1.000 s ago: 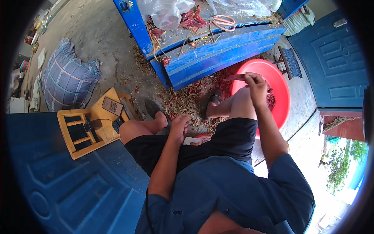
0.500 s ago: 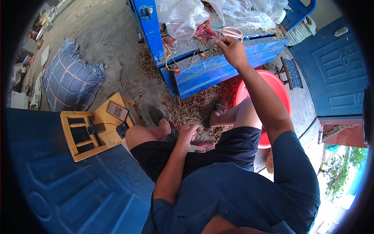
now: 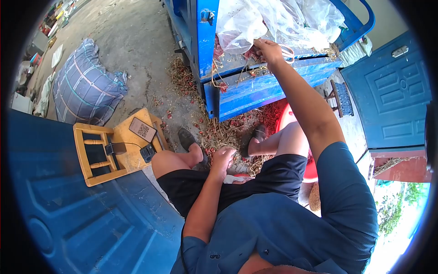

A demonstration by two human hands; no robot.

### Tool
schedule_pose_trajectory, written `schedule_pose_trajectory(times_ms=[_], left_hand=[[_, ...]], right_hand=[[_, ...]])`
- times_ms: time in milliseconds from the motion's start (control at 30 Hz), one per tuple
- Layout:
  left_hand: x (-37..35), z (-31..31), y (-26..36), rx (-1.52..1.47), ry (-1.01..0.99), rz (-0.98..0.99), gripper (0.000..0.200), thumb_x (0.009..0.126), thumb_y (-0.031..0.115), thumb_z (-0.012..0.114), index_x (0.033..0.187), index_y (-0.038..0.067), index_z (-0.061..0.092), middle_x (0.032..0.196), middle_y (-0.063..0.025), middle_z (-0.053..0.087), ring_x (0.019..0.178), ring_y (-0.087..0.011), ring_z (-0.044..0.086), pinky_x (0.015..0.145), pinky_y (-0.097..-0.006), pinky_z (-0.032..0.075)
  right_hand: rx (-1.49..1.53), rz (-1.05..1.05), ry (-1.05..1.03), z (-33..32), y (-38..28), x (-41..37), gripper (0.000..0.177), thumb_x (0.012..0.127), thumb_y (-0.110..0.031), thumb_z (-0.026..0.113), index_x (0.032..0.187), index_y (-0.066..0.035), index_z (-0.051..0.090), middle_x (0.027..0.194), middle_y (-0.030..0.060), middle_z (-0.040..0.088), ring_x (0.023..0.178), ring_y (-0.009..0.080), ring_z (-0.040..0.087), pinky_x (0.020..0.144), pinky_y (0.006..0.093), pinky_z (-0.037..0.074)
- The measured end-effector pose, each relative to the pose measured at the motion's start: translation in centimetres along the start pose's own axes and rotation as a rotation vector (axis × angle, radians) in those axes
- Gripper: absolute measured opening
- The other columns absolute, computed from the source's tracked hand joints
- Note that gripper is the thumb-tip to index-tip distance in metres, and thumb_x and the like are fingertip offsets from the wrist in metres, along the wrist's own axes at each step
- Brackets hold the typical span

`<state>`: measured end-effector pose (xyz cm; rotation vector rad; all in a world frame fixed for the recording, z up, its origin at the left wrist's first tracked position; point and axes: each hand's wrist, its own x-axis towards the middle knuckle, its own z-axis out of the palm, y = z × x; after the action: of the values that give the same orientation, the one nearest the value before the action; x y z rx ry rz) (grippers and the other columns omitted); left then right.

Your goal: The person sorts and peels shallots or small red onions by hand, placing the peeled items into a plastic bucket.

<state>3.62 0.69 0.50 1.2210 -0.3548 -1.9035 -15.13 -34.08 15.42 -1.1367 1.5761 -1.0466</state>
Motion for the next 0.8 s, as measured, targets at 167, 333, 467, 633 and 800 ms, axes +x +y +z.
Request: schedule_pose_trajectory(times_ms=[167,333,467,633,800], left_hand=[[0.1,0.4,-0.3,0.023,-0.019,-0.023,0.008,0.089,0.016,0.064,0.087,0.008,0.061,0.062,0.0083,0.042,0.049,-0.0029,0.036,0.043,-0.0213,0.027],[0.0,0.5,-1.0,0.03,-0.01,-0.011,0.008,0.089,0.016,0.064,0.087,0.008,0.061,0.062,0.0082,0.042,0.049,-0.003,0.036,0.044,-0.021,0.028],[0.0,0.2,-1.5,0.038,0.015,-0.021,0.008,0.089,0.015,0.064,0.088,0.008,0.061,0.062,0.0077,0.042,0.048,-0.0037,0.036,0.044,-0.021,0.029],[0.5,0.2,-2.2,0.053,0.003,-0.051,0.009,0.09,0.016,0.065,0.086,0.009,0.061,0.062,0.0074,0.045,0.048,-0.0028,0.039,0.041,-0.021,0.028],[0.7,0.9,-2.7,0.132,0.049,-0.055,0.011,0.092,0.016,0.061,0.09,0.006,0.063,0.068,0.0008,0.056,0.054,-0.0074,0.051,0.046,-0.0236,0.04]], right_hand=[[0.166,-0.078,-0.048,-2.1,-0.2,-1.9,0.023,0.085,-0.028,0.074,0.101,-0.012,0.069,0.09,-0.0041,0.069,0.069,0.0061,0.058,0.054,0.0209,0.039],[0.292,-0.157,0.0,-4.1,-0.8,-4.8,0.02,0.09,-0.025,0.069,0.102,-0.01,0.065,0.091,-0.0019,0.068,0.071,0.0067,0.061,0.053,0.0211,0.04],[0.362,-0.211,0.017,-5.9,2.0,-10.7,0.021,0.092,-0.025,0.067,0.103,-0.007,0.065,0.09,0.0,0.068,0.075,0.0075,0.063,0.059,0.0237,0.045],[0.3,0.304,-0.458,-6.0,12.4,-21.8,0.025,0.092,-0.02,0.069,0.112,-0.005,0.069,0.09,0.0016,0.069,0.077,0.0092,0.065,0.067,0.0242,0.054],[0.114,0.453,-0.889,-3.2,17.8,-29.0,0.024,0.092,-0.017,0.07,0.111,-0.002,0.07,0.094,0.0032,0.071,0.082,0.0099,0.066,0.073,0.0259,0.056]])
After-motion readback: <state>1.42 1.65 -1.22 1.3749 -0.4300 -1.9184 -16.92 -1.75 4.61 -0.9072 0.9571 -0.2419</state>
